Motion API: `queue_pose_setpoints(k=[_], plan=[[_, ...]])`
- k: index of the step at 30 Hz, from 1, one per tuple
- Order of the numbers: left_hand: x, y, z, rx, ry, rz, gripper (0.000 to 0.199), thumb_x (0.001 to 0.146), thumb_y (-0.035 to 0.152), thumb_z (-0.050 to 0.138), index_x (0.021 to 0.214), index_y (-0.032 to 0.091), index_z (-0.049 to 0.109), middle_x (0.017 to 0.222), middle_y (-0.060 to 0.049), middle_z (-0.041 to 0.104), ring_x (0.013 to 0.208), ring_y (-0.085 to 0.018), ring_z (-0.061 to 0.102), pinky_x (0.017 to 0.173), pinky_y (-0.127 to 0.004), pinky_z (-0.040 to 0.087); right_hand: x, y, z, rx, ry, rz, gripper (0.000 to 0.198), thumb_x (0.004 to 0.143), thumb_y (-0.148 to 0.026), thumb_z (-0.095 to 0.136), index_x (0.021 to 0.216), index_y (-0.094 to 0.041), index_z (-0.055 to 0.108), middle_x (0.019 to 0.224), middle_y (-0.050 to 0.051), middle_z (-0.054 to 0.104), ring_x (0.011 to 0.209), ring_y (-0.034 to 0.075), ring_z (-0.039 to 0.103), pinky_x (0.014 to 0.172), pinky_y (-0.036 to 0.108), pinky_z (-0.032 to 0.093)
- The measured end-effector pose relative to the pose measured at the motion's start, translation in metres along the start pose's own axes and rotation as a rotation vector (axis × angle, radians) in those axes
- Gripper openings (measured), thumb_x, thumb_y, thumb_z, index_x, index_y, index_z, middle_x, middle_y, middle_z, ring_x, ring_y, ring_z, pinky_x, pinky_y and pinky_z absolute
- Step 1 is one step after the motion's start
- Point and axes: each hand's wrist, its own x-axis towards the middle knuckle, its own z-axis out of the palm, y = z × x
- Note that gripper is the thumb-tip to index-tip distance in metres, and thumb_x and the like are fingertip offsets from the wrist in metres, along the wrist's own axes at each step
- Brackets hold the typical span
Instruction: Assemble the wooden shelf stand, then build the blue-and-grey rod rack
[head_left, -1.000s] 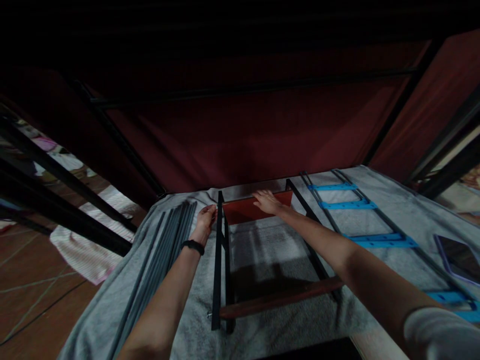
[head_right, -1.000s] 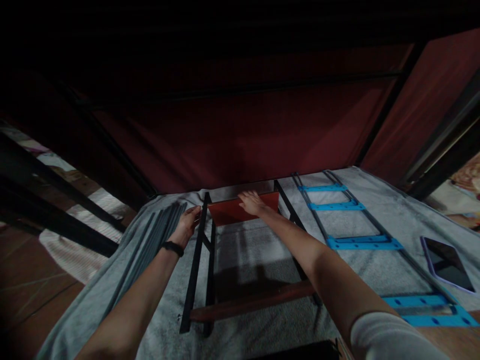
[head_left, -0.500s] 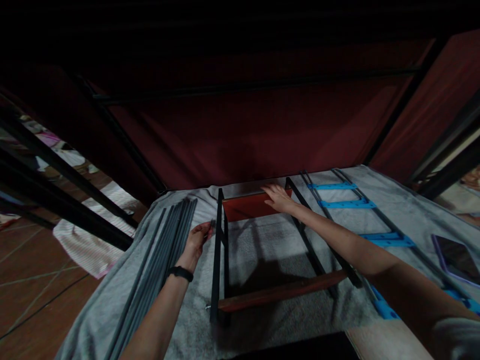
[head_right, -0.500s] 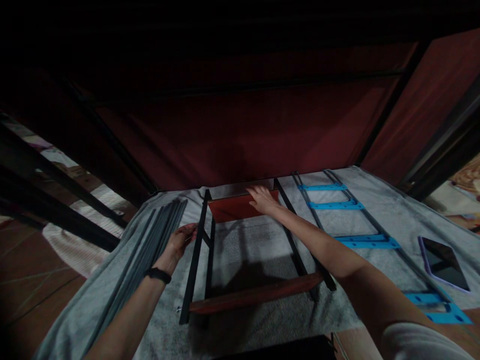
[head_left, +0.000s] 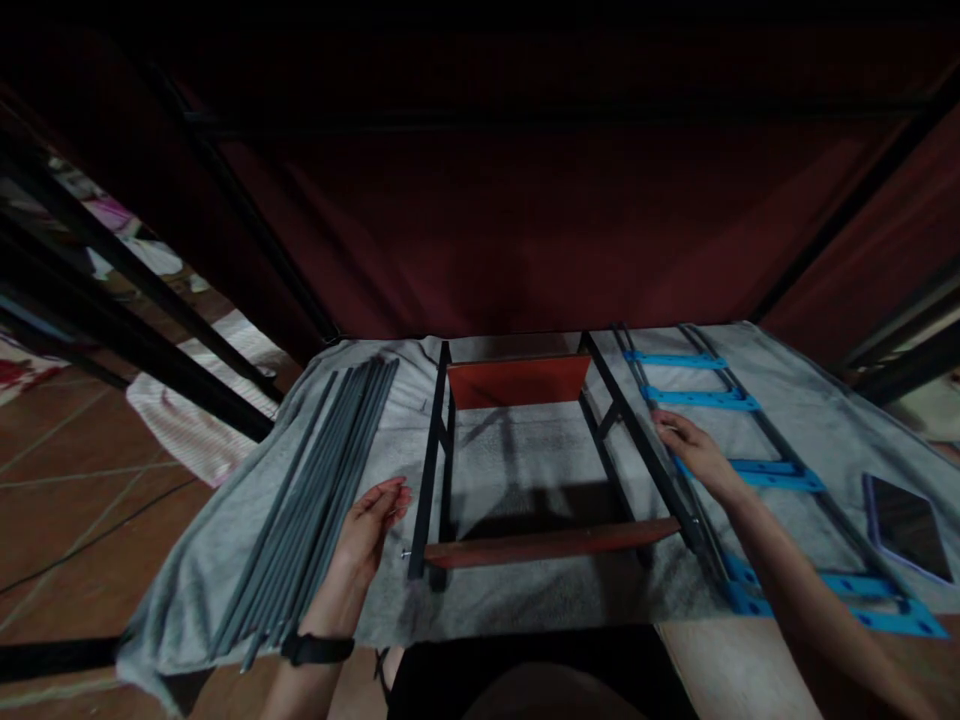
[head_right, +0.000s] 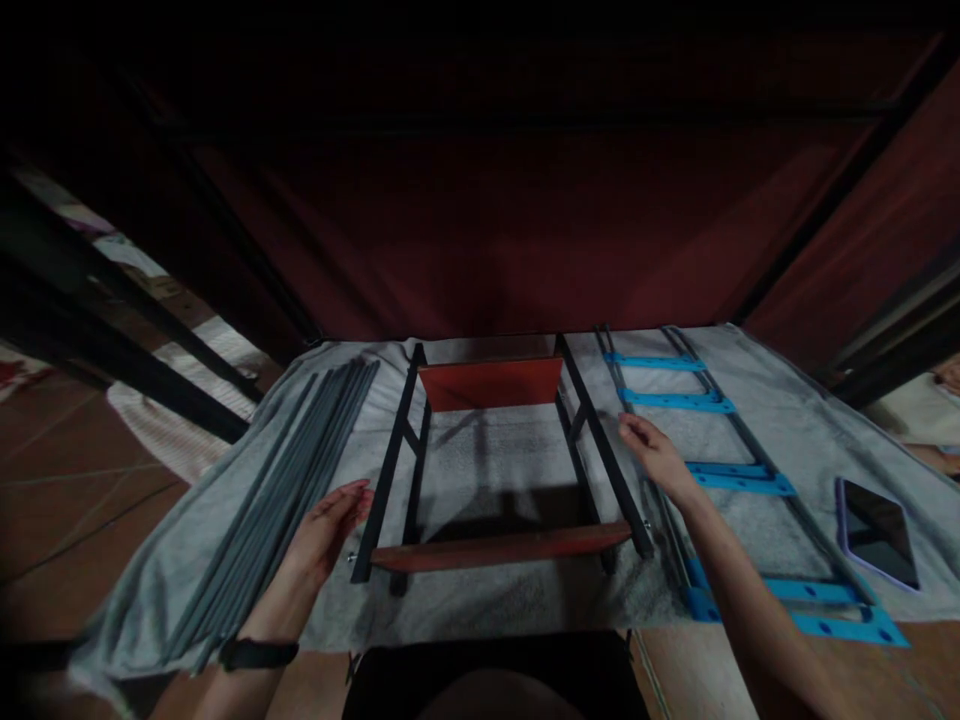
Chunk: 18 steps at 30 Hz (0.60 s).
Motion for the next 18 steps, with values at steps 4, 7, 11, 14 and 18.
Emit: queue_pose_setpoints(k=[4, 7, 11, 14, 18], plan=[[-0.051, 0.003, 0.0, 0.106, -0.019, 0.089, 0.05, 0.063, 0.048, 0.086, 0.098, 0.015, 0.074, 0.087, -0.006, 0.073, 0.077, -0.014, 0.065, 0.071, -0.022, 0.051, -0.052, 0.005, -0.01, 0.315, 0.023, 0.206, 0.051, 0.074, -0.06, 0.075, 0.112, -0.026, 0.071, 0.112, 0.006, 0.075, 0.11, 0.026, 0.068, 0.106, 0.04, 0.05], [-0.079, 0.005, 0.002, 0.3, -0.052, 0.185, 0.048, 0.073, 0.057, 0.076, 0.099, 0.016, 0.075, 0.092, -0.007, 0.074, 0.084, -0.016, 0.065, 0.076, -0.024, 0.05, -0.082, 0.001, -0.008, 0.412, 0.052, 0.281, 0.043, 0.075, -0.057, 0.076, 0.107, -0.028, 0.074, 0.109, 0.005, 0.076, 0.107, 0.023, 0.07, 0.098, 0.032, 0.056], [-0.096, 0.007, 0.005, 0.509, -0.056, 0.264, 0.056, 0.077, 0.066, 0.066, 0.103, 0.017, 0.074, 0.101, -0.008, 0.074, 0.093, -0.022, 0.066, 0.084, -0.031, 0.051, -0.105, -0.005, 0.001, 0.394, 0.054, 0.331, 0.036, 0.076, -0.055, 0.075, 0.103, -0.03, 0.076, 0.11, 0.002, 0.076, 0.109, 0.023, 0.07, 0.093, 0.031, 0.059], [-0.094, 0.011, 0.01, 0.59, -0.013, 0.346, 0.062, 0.075, 0.069, 0.065, 0.109, 0.018, 0.071, 0.106, -0.008, 0.073, 0.103, -0.026, 0.065, 0.095, -0.037, 0.05, -0.103, -0.01, 0.008, 0.372, -0.004, 0.319, 0.036, 0.077, -0.054, 0.074, 0.1, -0.028, 0.076, 0.108, 0.003, 0.077, 0.107, 0.026, 0.071, 0.092, 0.036, 0.059], [-0.085, 0.02, 0.02, 0.594, 0.028, 0.382, 0.068, 0.071, 0.071, 0.067, 0.114, 0.018, 0.068, 0.111, -0.009, 0.073, 0.108, -0.028, 0.066, 0.097, -0.039, 0.052, -0.074, -0.015, 0.017, 0.436, -0.024, 0.291, 0.029, 0.076, -0.05, 0.073, 0.095, -0.027, 0.075, 0.099, 0.002, 0.077, 0.093, 0.022, 0.074, 0.087, 0.034, 0.06]])
